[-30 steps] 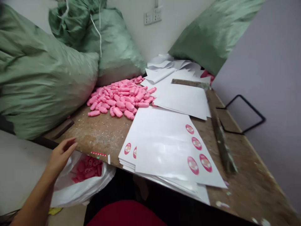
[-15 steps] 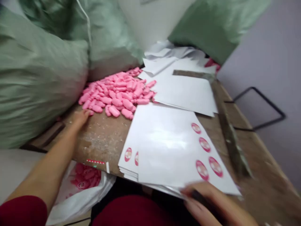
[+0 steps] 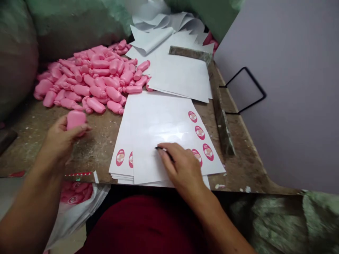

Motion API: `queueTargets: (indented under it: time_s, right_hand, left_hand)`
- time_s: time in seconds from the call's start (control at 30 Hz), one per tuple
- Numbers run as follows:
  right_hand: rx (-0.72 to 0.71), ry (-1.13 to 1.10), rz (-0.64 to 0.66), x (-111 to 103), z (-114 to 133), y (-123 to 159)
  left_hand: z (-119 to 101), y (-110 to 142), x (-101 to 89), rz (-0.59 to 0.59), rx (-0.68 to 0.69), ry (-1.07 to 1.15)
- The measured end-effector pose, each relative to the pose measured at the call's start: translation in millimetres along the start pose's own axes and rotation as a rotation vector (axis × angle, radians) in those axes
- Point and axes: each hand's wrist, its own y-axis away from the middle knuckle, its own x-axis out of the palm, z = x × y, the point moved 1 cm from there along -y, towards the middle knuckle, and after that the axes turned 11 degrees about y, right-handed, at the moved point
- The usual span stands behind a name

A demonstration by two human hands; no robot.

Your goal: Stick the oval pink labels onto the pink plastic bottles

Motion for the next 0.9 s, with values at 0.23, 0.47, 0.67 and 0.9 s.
queueTargets:
  time_s: [0.23, 0.47, 0.67, 0.9]
  right_hand:
    - [0.559, -0.184, -0.368, -53.7, -79.3, 27.6]
    - [0.517, 0.046, -0.073, -54.3, -89.9, 43.5]
    - [0.458, 0.069, -0.002, -52.9, -72.6, 46.8]
    - [0.052, 0.241, 0.042, -49.8, -33.0, 55.0]
  left_hand:
    - [10.4, 67.9, 51.7, 0.056, -0.188, 0.245]
    - [8.0, 86.4, 60.6, 0.029, -0.348, 0.308]
    - [15.4, 91.8, 55.5, 0.047, -0.342, 0.289]
    - [25.7, 90.8, 46.5, 0.106, -0.276, 0.232]
